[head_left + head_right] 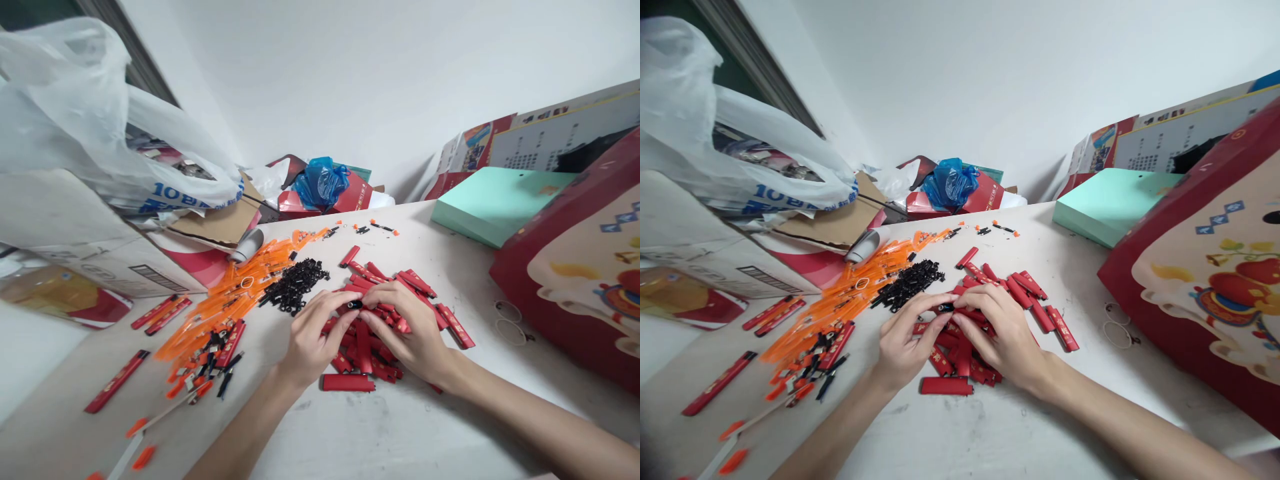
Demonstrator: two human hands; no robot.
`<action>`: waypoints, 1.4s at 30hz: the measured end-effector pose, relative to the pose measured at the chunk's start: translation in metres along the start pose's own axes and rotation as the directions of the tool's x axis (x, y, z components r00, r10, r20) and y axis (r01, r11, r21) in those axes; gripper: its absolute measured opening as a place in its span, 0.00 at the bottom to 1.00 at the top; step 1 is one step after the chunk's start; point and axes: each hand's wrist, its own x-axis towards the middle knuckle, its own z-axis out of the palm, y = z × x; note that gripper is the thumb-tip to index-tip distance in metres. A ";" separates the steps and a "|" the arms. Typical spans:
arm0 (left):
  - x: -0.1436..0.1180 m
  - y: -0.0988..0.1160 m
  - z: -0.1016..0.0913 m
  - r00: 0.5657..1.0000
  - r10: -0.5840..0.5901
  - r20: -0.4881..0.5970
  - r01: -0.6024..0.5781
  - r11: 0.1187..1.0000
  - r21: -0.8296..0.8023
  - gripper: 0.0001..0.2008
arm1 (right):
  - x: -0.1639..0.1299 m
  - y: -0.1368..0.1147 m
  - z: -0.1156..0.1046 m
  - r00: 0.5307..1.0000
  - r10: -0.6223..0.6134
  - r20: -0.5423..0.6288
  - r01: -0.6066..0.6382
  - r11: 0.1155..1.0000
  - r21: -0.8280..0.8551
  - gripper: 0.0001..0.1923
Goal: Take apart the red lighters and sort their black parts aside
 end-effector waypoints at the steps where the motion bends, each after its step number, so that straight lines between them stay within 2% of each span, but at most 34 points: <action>1: 0.000 0.000 0.000 1.000 -0.002 0.000 0.002 1.000 0.007 0.13 | 0.000 0.000 0.000 1.000 -0.004 0.003 0.004 1.000 -0.009 0.13; 10: -0.001 -0.001 0.000 1.000 0.008 0.014 -0.009 0.999 0.036 0.14 | -0.001 0.001 -0.001 0.999 -0.011 0.046 0.013 0.999 -0.045 0.13; 19: 0.001 -0.001 0.000 0.997 0.060 0.039 -0.061 0.997 0.047 0.17 | -0.001 0.000 -0.002 0.999 -0.013 0.047 0.015 0.999 -0.048 0.12; 42: 0.002 -0.001 -0.001 0.987 0.135 0.087 -0.147 0.979 0.145 0.17 | 0.000 -0.001 -0.003 1.000 -0.014 0.014 0.015 1.000 -0.026 0.09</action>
